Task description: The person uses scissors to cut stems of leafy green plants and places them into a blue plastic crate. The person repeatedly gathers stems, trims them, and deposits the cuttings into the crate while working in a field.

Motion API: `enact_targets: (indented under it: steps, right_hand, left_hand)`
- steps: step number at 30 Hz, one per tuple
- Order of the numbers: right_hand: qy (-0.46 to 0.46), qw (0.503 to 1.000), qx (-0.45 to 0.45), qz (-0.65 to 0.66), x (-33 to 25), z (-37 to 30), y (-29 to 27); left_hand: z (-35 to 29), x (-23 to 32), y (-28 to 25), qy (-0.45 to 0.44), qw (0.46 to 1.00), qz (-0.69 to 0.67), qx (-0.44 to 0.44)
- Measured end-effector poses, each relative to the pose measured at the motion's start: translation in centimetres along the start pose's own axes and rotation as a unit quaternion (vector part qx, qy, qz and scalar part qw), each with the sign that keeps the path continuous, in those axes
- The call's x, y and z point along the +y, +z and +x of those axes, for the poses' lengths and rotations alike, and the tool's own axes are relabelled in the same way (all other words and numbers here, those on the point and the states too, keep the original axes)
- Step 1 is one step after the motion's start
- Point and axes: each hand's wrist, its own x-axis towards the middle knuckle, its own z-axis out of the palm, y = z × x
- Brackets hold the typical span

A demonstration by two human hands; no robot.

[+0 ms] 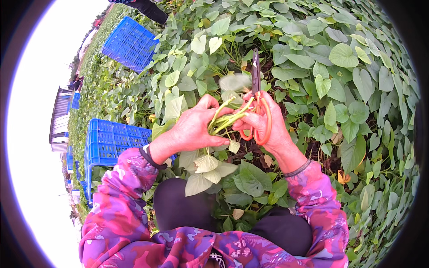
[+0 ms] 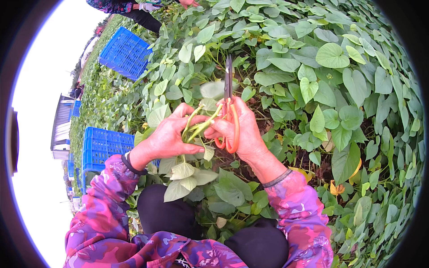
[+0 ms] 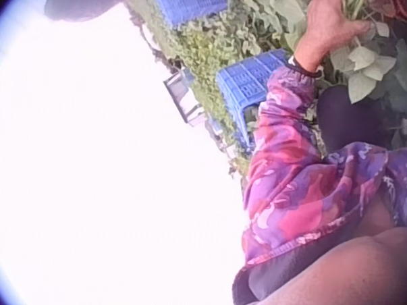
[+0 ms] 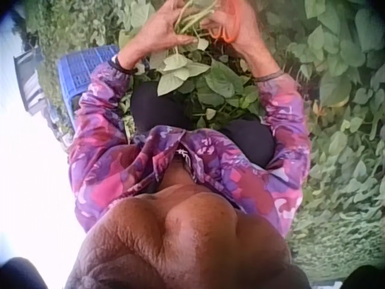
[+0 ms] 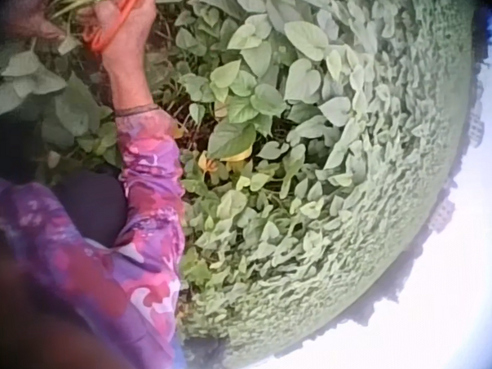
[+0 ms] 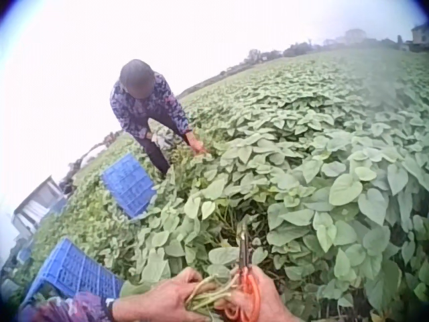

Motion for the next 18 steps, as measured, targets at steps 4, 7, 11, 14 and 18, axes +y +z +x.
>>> enact_targets:
  steps: [4, 7, 11, 14, 18]
  right_hand:
    - [0.072, 0.997, 0.012, 0.028, 0.4, 1.5, -1.8]
    - [0.148, 0.988, 0.048, -0.012, -0.2, 3.7, -5.5]
    - [0.238, 0.970, 0.038, -0.018, 1.1, 9.1, -9.1]
    - [0.284, 0.957, 0.035, -0.042, 2.4, 11.7, -10.9]
    - [0.317, 0.945, 0.004, -0.082, 3.5, 13.9, -12.2]
  left_hand:
    - [3.5, -1.4, -0.7, 0.049, 0.964, 0.259, 0.029]
    - [7.9, -3.6, -2.9, 0.135, 0.906, 0.378, 0.132]
    - [18.6, -6.5, -2.5, 0.061, 0.891, 0.436, 0.113]
    - [23.4, -10.6, -0.7, 0.128, 0.849, 0.512, 0.019]
    - [24.1, -16.8, 1.0, 0.088, 0.814, 0.573, -0.046]
